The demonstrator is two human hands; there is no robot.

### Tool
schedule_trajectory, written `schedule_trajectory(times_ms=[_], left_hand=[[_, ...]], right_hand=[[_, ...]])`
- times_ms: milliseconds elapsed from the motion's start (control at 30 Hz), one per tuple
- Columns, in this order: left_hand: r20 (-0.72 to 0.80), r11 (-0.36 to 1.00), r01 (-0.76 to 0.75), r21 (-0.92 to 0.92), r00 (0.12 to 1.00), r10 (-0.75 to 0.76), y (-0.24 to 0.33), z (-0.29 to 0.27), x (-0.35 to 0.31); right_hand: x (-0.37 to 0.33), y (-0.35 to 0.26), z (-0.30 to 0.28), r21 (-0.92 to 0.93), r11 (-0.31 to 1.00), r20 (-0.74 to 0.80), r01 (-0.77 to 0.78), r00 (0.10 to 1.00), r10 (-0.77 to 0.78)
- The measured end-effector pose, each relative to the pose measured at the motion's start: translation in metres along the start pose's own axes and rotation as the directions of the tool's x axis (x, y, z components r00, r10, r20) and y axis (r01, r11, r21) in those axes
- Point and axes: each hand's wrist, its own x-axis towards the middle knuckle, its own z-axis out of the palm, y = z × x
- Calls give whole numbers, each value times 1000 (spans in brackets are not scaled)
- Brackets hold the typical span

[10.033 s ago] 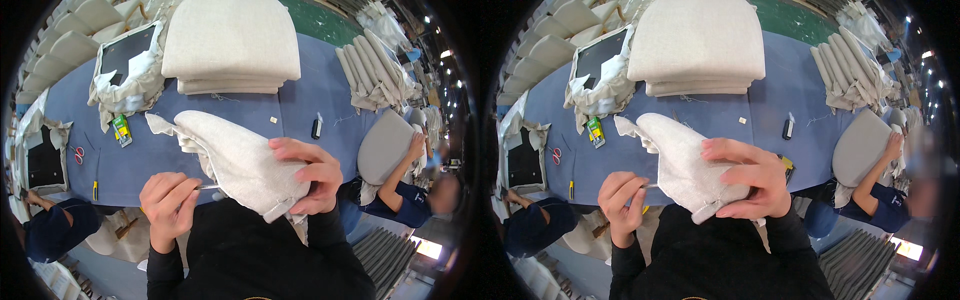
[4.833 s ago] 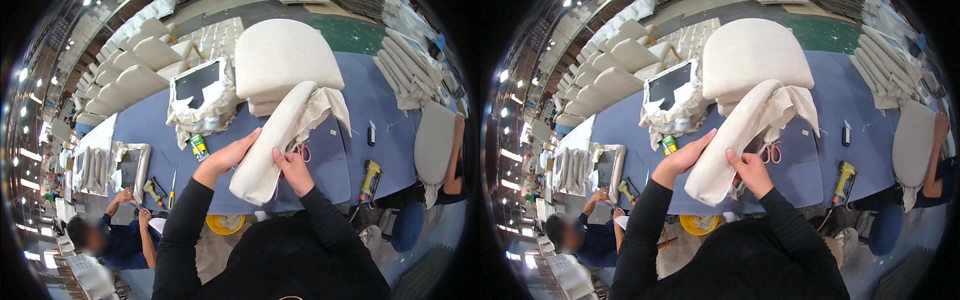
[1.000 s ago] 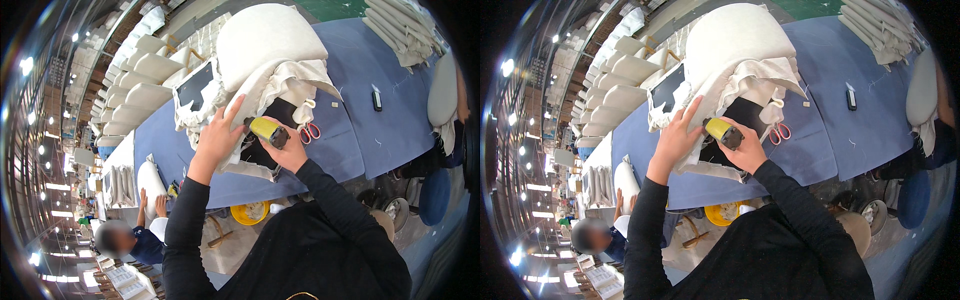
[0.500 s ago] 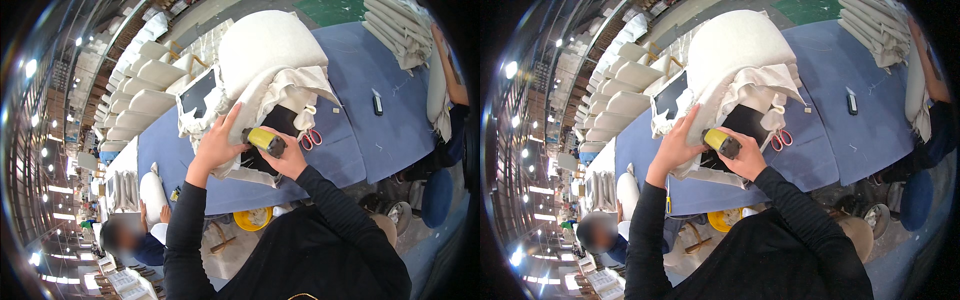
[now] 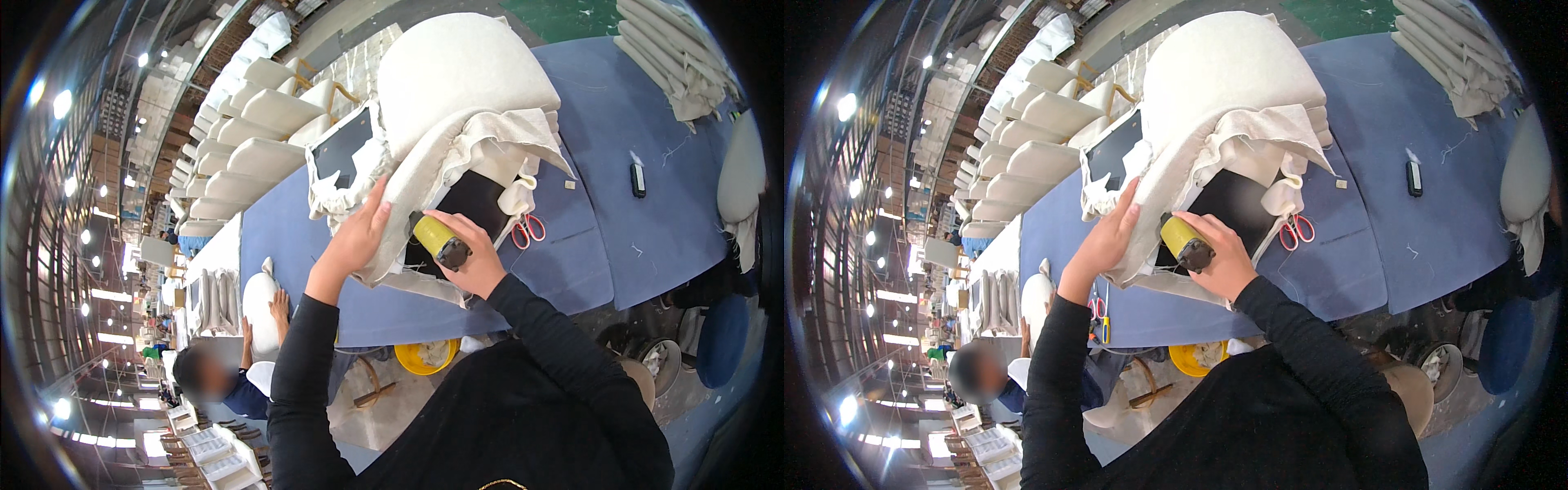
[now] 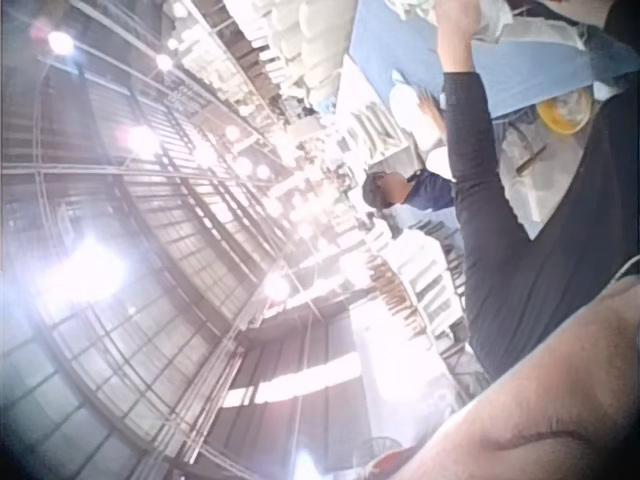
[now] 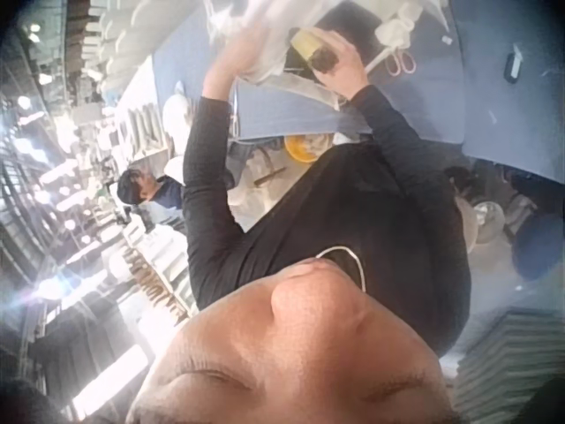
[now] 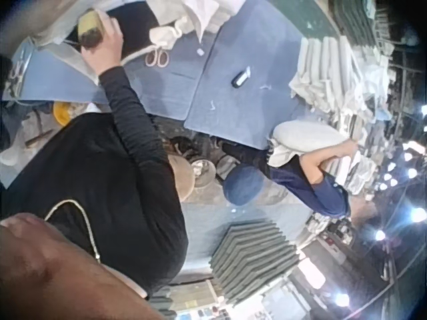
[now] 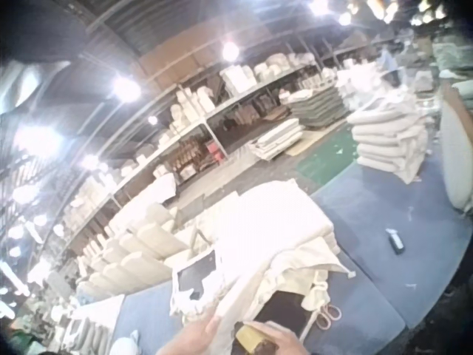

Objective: The person is upholstering a chair seat by attaching a white fabric cover to a foam cushion. They use a staple gun to secure the fabric to the underside of the seat frame, repeatedly pulling the material taut and adjusting its position. The person also uses a screwdriver to manipulate the fabric and a utility knife to trim excess material.

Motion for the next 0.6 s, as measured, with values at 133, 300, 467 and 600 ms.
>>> schedule_trajectory(times_ms=[133,300,467,600], left_hand=[[-37,971,-46,235,998,56,31,0,-9],[-95,950,-76,302,990,109,26,6,-12],[-83,964,-59,258,993,83,33,5,-11],[-84,968,-74,241,992,97,36,3,-15]], right_hand=[[1,1,2,75,997,-49,14,999,-11],[-1,-11,-4,169,985,-77,-28,996,41],[-3,-13,-1,148,989,-110,18,994,-1],[0,-18,4,146,989,-77,-2,997,13]])
